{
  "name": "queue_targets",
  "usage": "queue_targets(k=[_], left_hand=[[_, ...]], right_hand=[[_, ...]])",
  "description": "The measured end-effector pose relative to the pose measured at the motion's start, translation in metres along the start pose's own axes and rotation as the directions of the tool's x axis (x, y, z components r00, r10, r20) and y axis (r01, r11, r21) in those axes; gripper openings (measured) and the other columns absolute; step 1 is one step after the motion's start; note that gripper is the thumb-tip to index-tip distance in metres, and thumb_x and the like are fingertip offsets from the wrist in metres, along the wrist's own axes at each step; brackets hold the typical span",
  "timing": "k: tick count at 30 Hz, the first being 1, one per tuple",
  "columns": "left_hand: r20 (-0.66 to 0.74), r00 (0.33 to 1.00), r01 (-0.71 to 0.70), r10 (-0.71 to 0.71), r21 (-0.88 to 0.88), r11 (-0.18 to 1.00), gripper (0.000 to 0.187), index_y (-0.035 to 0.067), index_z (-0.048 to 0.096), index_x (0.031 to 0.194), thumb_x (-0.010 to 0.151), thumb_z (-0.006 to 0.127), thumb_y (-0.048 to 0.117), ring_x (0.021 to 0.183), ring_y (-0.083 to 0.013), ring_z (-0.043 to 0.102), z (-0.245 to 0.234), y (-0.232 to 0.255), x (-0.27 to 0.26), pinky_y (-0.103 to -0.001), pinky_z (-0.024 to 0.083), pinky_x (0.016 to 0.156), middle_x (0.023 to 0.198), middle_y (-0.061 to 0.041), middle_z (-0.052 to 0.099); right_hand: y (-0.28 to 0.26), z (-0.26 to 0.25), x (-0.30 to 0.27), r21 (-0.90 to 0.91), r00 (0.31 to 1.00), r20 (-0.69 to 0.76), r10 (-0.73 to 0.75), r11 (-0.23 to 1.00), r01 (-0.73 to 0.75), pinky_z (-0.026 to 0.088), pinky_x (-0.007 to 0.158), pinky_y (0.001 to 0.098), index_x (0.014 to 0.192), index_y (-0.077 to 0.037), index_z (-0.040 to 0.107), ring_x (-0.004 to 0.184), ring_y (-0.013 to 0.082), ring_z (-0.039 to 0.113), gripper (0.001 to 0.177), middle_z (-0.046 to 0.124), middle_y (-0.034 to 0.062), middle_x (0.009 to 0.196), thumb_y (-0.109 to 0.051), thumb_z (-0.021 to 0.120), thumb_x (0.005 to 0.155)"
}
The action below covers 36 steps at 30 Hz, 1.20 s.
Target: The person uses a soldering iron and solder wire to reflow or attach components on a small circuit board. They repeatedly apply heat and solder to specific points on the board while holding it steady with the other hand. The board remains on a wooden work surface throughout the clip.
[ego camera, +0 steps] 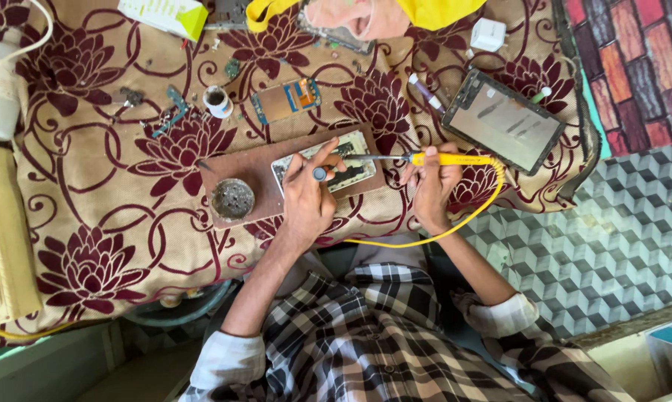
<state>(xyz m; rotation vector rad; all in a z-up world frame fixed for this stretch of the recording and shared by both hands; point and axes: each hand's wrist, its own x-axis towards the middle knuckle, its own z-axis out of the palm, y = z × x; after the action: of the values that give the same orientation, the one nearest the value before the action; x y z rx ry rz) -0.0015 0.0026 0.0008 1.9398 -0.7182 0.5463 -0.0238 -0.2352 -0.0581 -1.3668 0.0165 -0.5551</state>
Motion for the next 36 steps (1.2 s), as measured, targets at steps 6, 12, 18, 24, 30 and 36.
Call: queue_targets(k=[6, 12, 18, 24, 30, 36], left_hand=[[-0.007, 1.000, 0.028, -0.028, 0.002, 1.000, 0.078, -0.002, 0.054, 0.140, 0.063, 0.048, -0.012, 0.074, -0.0237, 0.047, 0.004, -0.002, -0.004, -0.033, 0.043, 0.079, 0.102, -0.006, 0.076], [-0.009, 1.000, 0.029, -0.029, -0.038, 0.999, 0.077, 0.000, 0.052, 0.144, 0.068, 0.048, -0.013, 0.075, -0.0204, 0.049, 0.001, 0.000, -0.005, -0.035, 0.044, 0.083, 0.104, -0.006, 0.075], [-0.009, 0.999, 0.050, -0.050, -0.023, 0.999, 0.080, -0.001, 0.052, 0.145, 0.066, 0.047, -0.013, 0.078, -0.0223, 0.048, 0.000, 0.000, -0.001, -0.035, 0.045, 0.080, 0.100, -0.005, 0.075], [-0.021, 0.997, 0.070, -0.071, -0.034, 0.997, 0.080, -0.003, 0.053, 0.143, 0.064, 0.046, -0.012, 0.077, -0.0260, 0.047, -0.001, 0.004, -0.002, -0.037, 0.044, 0.079, 0.099, -0.009, 0.075], [-0.016, 0.995, 0.102, -0.103, -0.052, 0.993, 0.069, -0.005, 0.053, 0.141, 0.073, 0.044, -0.014, 0.073, -0.0245, 0.055, -0.003, 0.008, 0.015, -0.036, 0.047, 0.075, 0.098, -0.011, 0.075], [-0.247, 0.917, 0.205, -0.313, -0.380, 0.902, 0.029, -0.002, 0.056, 0.127, 0.108, 0.035, 0.002, 0.056, -0.0082, 0.043, -0.013, 0.037, 0.005, -0.025, 0.036, 0.051, 0.089, -0.011, 0.070]], right_hand=[[0.006, -0.005, -0.001, 0.076, 0.999, 0.001, -0.047, 0.996, 0.047, 0.043, 0.043, 0.0251, 0.100, -0.003, 0.048, 0.051, 0.0151, 0.060, 0.025, 0.050, 0.0030, 0.066, -0.024, 0.052, 0.113], [0.002, 0.000, -0.005, 0.046, 1.000, -0.014, -0.022, 0.999, 0.022, 0.042, 0.046, 0.0233, 0.102, -0.005, 0.046, 0.054, 0.0148, 0.061, 0.023, 0.056, 0.0061, 0.069, -0.025, 0.050, 0.113], [0.001, 0.002, -0.002, 0.009, 1.000, 0.010, -0.014, 1.000, 0.014, 0.041, 0.048, 0.0247, 0.103, -0.005, 0.045, 0.056, 0.0159, 0.063, 0.022, 0.055, 0.0059, 0.073, -0.023, 0.051, 0.114], [0.005, 0.001, -0.007, 0.096, 0.997, -0.074, 0.014, 0.995, -0.007, 0.041, 0.048, 0.0238, 0.103, -0.004, 0.046, 0.055, 0.0149, 0.061, 0.021, 0.057, 0.0056, 0.075, -0.021, 0.053, 0.112], [0.008, 0.000, 0.002, 0.086, 0.993, -0.030, -0.116, 0.989, 0.118, 0.048, 0.050, 0.0297, 0.104, -0.004, 0.048, 0.057, 0.0166, 0.061, 0.021, 0.059, 0.0081, 0.078, -0.023, 0.052, 0.113], [0.017, -0.002, 0.002, 0.174, 0.995, -0.090, -0.042, 0.983, 0.057, 0.042, 0.052, 0.0263, 0.112, -0.004, 0.047, 0.057, 0.0178, 0.060, 0.024, 0.054, 0.0064, 0.077, -0.028, 0.049, 0.115]])
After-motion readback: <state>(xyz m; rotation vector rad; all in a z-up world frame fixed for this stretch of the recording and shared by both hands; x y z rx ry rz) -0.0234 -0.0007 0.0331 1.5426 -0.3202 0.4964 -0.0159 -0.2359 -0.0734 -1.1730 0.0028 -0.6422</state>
